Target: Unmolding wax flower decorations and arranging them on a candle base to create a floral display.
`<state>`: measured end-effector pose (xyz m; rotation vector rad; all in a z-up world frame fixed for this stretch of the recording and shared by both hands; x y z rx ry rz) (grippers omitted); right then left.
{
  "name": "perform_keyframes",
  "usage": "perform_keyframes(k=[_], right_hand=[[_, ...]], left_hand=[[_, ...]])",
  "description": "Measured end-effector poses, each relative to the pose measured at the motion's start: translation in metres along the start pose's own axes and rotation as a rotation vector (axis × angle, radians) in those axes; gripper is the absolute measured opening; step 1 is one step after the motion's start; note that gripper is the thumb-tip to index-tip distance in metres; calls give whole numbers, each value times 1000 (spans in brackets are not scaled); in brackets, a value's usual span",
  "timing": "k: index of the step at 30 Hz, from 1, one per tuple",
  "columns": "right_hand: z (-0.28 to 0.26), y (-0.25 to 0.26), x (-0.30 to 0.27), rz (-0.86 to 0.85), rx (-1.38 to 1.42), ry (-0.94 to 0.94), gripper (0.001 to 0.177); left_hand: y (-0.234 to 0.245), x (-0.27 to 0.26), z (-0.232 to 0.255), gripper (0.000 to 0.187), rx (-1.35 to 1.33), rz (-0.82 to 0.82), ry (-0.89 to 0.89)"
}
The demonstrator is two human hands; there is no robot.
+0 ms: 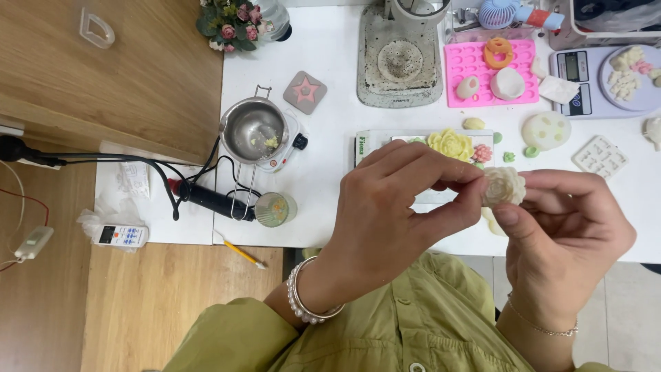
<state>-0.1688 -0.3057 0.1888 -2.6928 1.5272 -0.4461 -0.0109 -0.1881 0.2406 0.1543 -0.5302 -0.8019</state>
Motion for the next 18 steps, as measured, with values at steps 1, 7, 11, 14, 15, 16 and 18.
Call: perform_keyframes(k=[1, 7, 11, 14, 15, 16, 18], right_hand=[[1, 2, 1, -1, -1, -2, 27], [11, 2, 8, -21, 215, -106, 29], [16, 9, 10, -71, 129, -82, 26], [16, 12, 10, -103, 4, -35, 24], [15, 12, 12, -100, -20, -18, 25], [15, 13, 15, -100, -20, -15, 25], [17, 16, 17, -94, -11, -50, 26]], left_hand=[[-1, 0, 0, 10, 0, 1, 2], [-4, 0, -6, 10, -26, 9, 53], [-7, 2, -7, 12, -28, 9, 72], [-13, 2, -8, 13, -19, 18, 93], [-14, 4, -8, 12, -9, 25, 99], [-16, 6, -8, 12, -8, 26, 96], [-20, 9, -9, 12, 13, 33, 127]])
Point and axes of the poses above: each hand's wrist, its own x-axis towards the middle knuckle, its own y-axis out of the back of the hand, z = x × y, the point moved 7 cm from there along x, towards the middle knuckle, and after that the axes turned 3 degrees about y, right-handed, at the moved point
